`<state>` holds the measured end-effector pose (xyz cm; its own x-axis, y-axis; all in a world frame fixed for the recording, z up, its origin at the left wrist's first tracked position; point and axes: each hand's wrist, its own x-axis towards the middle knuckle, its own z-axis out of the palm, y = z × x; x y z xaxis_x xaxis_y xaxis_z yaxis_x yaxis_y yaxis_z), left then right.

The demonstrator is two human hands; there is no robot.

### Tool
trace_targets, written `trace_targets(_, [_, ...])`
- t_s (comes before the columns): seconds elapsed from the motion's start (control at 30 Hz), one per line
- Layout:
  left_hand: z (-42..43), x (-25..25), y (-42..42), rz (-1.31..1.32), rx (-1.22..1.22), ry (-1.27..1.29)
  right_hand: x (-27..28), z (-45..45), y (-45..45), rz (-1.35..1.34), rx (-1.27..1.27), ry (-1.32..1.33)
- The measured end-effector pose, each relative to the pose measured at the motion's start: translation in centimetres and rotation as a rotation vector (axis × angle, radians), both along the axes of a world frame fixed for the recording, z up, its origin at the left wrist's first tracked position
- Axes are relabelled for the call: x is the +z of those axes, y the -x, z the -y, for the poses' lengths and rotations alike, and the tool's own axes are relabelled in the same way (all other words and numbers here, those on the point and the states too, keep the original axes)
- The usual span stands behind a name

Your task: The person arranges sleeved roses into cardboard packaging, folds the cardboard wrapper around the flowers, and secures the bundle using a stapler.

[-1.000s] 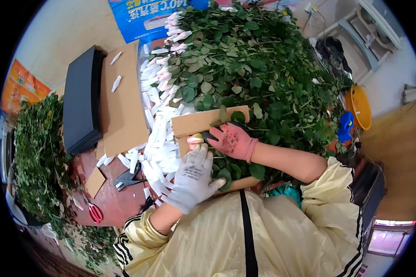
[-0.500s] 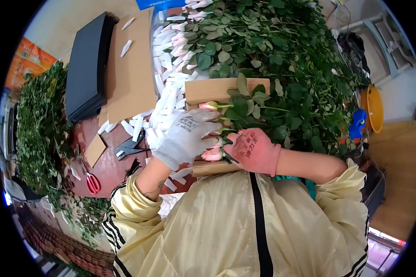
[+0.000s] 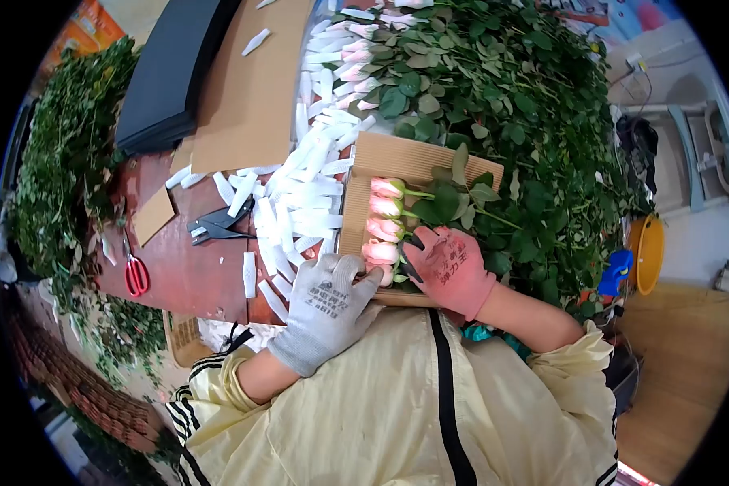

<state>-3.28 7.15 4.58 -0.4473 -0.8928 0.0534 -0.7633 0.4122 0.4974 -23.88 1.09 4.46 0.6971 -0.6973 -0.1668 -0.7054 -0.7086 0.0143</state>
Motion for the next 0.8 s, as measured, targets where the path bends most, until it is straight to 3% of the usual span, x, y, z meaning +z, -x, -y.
trace_targets(0.03, [0.0,-0.3,0.0,0.007,0.003,0.009,-0.2,0.0,0.1,0.052,0.045,0.12])
trace_targets(0.2, [0.7,0.6,0.1,-0.056,-0.041,0.031,-0.6,0.4,0.8,0.09,0.12,0.158])
trace_targets(0.27, [1.1,0.9,0.5,-0.12,-0.073,0.097,0.3,1.0,0.7,0.087,0.145,0.031])
trace_targets(0.3, [1.2,0.5,0.8,-0.09,-0.074,0.094,1.1,1.6,0.7,0.019,0.031,-0.209])
trace_targets(0.33, [1.2,0.3,0.9,-0.058,-0.076,0.09,1.1,1.6,0.9,0.016,0.036,-0.207])
trace_targets(0.43, [1.3,0.2,0.6,-0.059,-0.091,0.061,-0.1,1.6,1.3,0.195,-0.105,0.137])
trace_targets(0.53, [1.5,0.6,1.1,-0.048,-0.105,0.008,-0.6,2.3,1.0,0.215,0.001,0.107])
trace_targets(0.57, [1.5,0.8,0.9,-0.012,-0.102,-0.034,-1.0,2.4,1.3,0.134,-0.077,-0.083])
trace_targets(0.6, [1.5,-0.5,0.2,-0.126,-0.11,0.125,-1.0,2.1,1.4,0.064,-0.061,0.045])
trace_targets(0.67, [3.0,-1.1,-2.4,-0.326,-0.12,0.124,-2.4,1.2,2.5,0.012,-0.062,0.25])
trace_targets(0.7, [3.9,-1.2,-5.0,-0.276,0.035,0.146,-1.1,1.3,1.9,0.067,-0.14,0.078])
trace_targets(0.8, [6.6,-3.4,-15.3,-0.007,0.539,0.16,0.5,1.1,2.2,0.314,-0.237,-0.095])
